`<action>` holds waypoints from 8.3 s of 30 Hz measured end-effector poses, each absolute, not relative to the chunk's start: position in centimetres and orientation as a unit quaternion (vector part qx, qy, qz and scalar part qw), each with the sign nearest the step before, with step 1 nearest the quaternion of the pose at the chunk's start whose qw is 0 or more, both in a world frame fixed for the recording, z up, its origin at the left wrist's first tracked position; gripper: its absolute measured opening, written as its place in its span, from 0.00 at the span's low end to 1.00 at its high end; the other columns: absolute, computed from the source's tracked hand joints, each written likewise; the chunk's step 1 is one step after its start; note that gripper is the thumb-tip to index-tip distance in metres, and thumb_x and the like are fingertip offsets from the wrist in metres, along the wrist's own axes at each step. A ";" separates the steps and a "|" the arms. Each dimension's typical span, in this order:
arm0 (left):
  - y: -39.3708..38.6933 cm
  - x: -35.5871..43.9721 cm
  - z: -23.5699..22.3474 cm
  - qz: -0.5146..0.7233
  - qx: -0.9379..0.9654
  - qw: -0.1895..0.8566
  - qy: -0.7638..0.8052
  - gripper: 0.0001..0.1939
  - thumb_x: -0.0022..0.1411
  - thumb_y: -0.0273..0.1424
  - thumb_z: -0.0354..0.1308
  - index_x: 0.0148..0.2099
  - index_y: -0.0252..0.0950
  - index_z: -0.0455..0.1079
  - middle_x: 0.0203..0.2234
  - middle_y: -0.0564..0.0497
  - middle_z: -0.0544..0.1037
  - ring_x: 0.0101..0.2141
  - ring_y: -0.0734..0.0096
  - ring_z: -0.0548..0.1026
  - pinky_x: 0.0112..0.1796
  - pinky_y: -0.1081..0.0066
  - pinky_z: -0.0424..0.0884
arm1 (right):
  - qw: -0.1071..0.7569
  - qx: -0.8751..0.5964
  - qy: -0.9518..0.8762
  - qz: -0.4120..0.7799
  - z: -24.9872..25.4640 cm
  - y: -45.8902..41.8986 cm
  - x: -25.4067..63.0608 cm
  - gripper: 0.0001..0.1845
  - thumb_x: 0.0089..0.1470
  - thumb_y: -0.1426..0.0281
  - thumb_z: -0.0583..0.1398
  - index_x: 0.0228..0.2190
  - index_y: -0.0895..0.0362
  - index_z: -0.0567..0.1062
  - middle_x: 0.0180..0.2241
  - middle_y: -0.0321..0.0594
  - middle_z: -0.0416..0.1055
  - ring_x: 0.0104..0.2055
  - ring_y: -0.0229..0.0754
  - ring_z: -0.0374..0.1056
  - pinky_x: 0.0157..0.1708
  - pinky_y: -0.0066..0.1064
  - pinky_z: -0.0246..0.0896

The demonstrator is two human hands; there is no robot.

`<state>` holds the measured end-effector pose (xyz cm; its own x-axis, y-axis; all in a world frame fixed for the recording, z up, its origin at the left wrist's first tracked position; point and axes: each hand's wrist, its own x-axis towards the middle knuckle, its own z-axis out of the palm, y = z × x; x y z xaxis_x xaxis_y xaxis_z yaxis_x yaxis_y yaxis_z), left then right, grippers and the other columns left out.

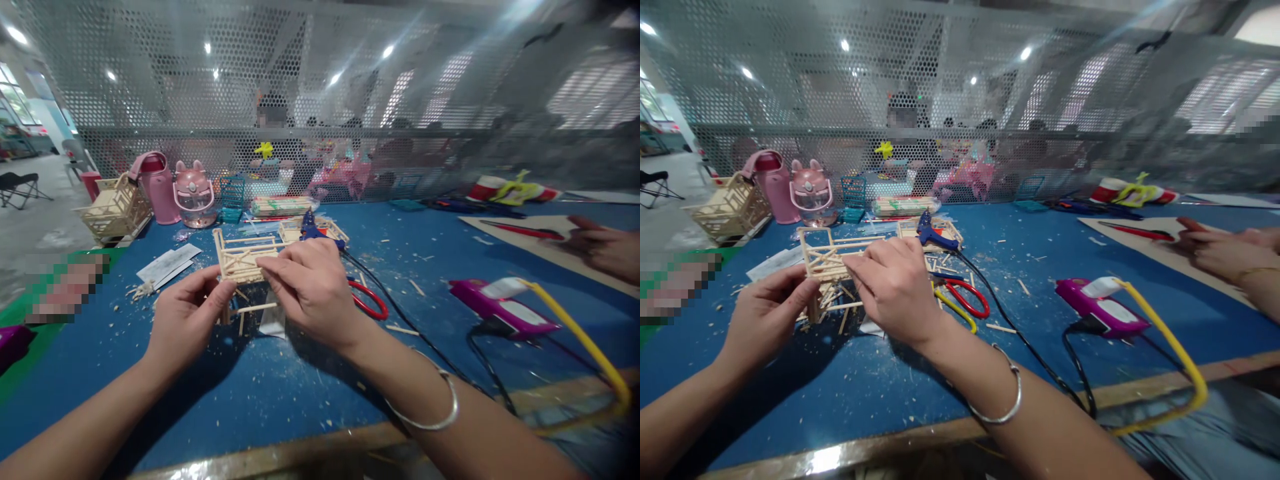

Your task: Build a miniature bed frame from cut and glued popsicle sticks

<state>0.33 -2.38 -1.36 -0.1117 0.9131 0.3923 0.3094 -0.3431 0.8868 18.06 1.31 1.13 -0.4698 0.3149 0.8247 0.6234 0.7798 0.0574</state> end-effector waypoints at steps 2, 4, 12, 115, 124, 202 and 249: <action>-2.4 0.3 -1.4 0.550 0.610 0.270 0.503 0.18 0.55 0.40 0.57 0.42 0.33 0.73 0.17 0.55 0.70 0.20 0.75 0.67 0.22 0.76 0.64 | 0.430 -0.285 -0.838 -0.176 1.1 1.3 18.0 0.11 0.56 0.70 0.54 0.35 0.56 0.76 0.25 0.37 0.67 0.30 0.39 0.59 0.35 0.34 0.48; -2.4 0.3 -1.4 0.550 0.610 0.264 0.506 0.17 0.55 0.40 0.57 0.42 0.33 0.73 0.17 0.55 0.69 0.19 0.75 0.67 0.21 0.76 0.64 | 0.428 -0.287 -0.839 -0.175 1.0 1.3 18.0 0.11 0.56 0.71 0.54 0.35 0.56 0.76 0.25 0.37 0.67 0.30 0.40 0.59 0.35 0.34 0.48; -2.4 0.3 -1.4 0.554 0.611 0.262 0.501 0.17 0.55 0.40 0.57 0.42 0.34 0.74 0.18 0.54 0.70 0.19 0.75 0.66 0.20 0.75 0.64 | 0.448 -0.315 -0.820 -0.167 1.2 1.1 17.9 0.12 0.55 0.70 0.54 0.32 0.57 0.77 0.25 0.39 0.65 0.31 0.41 0.57 0.34 0.35 0.48; -2.7 0.3 -1.3 0.540 0.612 0.253 0.519 0.18 0.54 0.41 0.58 0.42 0.34 0.74 0.21 0.53 0.75 0.21 0.74 0.69 0.22 0.76 0.65 | 0.557 -0.328 -0.762 -0.041 0.1 2.0 18.5 0.14 0.54 0.69 0.54 0.44 0.55 0.66 0.42 0.44 0.69 0.46 0.44 0.64 0.46 0.41 0.60; -2.9 0.3 -1.3 0.542 0.601 0.228 0.542 0.18 0.52 0.41 0.59 0.42 0.35 0.75 0.25 0.51 0.79 0.23 0.70 0.72 0.24 0.74 0.69 | 0.556 -0.327 -0.762 -0.061 0.4 1.9 18.6 0.15 0.54 0.66 0.53 0.44 0.54 0.65 0.47 0.46 0.66 0.52 0.46 0.59 0.51 0.45 0.54; -2.8 0.1 -2.4 0.498 0.693 0.188 0.487 0.20 0.58 0.40 0.53 0.48 0.34 0.72 0.33 0.47 0.79 0.28 0.69 0.75 0.25 0.76 0.69 | 0.510 -0.290 -0.697 0.412 0.4 3.8 19.9 0.19 0.48 0.54 0.57 0.20 0.57 0.68 0.18 0.32 0.60 0.20 0.32 0.53 0.22 0.27 0.49; -3.1 0.2 -2.4 0.481 0.690 0.219 0.494 0.21 0.58 0.41 0.53 0.50 0.35 0.71 0.36 0.47 0.80 0.29 0.66 0.76 0.27 0.74 0.71 | 0.560 -0.334 -0.758 0.023 0.6 0.7 18.1 0.04 0.46 0.69 0.60 0.23 0.54 0.74 0.34 0.39 0.70 0.41 0.44 0.64 0.46 0.41 0.54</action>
